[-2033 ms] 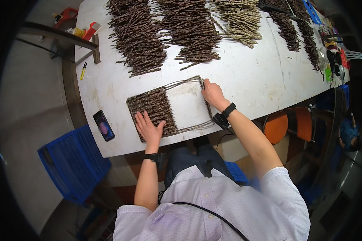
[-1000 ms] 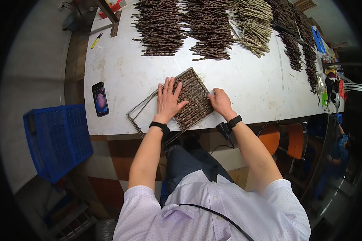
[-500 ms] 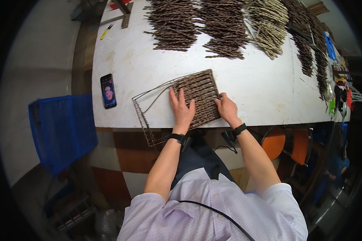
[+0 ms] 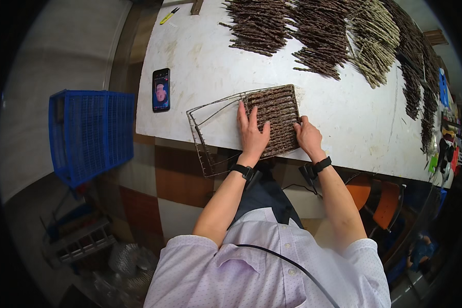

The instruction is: The person is assembling wire or twig-like frames on a workbench, placing small sticks into a grid-like structure.

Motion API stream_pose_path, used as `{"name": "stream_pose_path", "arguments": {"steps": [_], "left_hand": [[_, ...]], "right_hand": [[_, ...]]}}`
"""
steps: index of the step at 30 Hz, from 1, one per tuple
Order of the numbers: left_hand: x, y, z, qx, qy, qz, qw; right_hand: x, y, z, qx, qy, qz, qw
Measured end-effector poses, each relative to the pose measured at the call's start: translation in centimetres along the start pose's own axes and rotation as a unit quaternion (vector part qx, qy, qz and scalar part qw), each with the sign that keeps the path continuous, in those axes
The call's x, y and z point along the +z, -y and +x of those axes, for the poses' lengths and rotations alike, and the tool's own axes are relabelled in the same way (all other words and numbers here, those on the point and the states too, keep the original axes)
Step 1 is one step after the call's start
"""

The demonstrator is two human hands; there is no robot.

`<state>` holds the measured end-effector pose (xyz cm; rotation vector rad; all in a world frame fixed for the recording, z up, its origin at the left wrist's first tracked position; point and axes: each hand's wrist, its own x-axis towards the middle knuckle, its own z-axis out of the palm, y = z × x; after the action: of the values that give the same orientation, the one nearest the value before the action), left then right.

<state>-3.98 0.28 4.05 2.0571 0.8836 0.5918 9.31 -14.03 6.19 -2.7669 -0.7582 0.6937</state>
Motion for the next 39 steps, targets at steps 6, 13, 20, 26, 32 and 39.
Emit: {"name": "stream_pose_path", "arguments": {"steps": [6,13,20,26,32,39], "left_hand": [[0.1,1.3,-0.4,-0.022,0.058,0.03,0.998],[-5.4,3.5,-4.6,0.024,-0.074,0.165,0.983],[-14.1,12.3,-8.0,-0.533,0.004,-0.35,0.77],[-13.1,7.0,-3.3,-0.37,-0.012,-0.117,0.922],[-10.8,9.7,6.3,-0.093,0.0,0.217,0.972],[0.6,2.0,6.9,0.112,0.129,0.155,0.973]], "right_hand": [[-0.2,0.4,-0.1,0.016,0.002,-0.004,1.0],[-0.5,0.7,-0.2,0.011,0.012,-0.017,1.0],[-0.6,0.4,0.2,-0.004,0.017,-0.01,1.0],[-0.2,-0.7,0.1,0.014,0.04,-0.003,0.999],[0.8,-1.0,0.1,0.079,0.003,0.044,0.996],[-0.7,-0.2,-0.1,0.131,0.008,0.036,0.991]]}}
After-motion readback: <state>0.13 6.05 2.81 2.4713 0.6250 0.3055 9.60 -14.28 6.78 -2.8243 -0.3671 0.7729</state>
